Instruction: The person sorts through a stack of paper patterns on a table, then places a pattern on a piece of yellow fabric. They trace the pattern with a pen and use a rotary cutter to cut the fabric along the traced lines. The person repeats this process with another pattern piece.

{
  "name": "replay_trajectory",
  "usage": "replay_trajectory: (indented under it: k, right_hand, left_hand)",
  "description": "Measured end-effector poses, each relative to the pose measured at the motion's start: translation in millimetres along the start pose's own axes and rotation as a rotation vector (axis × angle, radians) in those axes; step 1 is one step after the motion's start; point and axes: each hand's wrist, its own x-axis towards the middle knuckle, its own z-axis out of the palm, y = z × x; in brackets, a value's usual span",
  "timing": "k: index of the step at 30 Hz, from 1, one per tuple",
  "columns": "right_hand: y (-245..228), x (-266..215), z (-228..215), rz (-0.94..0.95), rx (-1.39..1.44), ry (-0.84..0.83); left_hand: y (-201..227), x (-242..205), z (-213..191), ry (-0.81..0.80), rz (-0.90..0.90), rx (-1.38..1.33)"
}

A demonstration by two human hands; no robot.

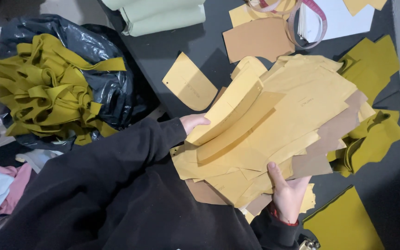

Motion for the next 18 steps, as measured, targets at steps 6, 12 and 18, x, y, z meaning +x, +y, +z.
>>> replay_trajectory:
  k: [6,12,18]
  right_hand:
    - [-6.3,0.5,3.9,0.029,0.027,0.010]
    - [-6.6,1.9,4.0,-0.071,-0.032,-0.020]
    - [1.6,2.8,-0.5,-0.021,-0.072,0.011]
  left_hand:
    - [36.1,-25.3,37.3,-0.165,0.095,0.173]
    - [69.1,-59.7,77.8,-0.099,0.516,0.830]
    - [137.8,-86.5,102.0,0.114,-0.222,0.863]
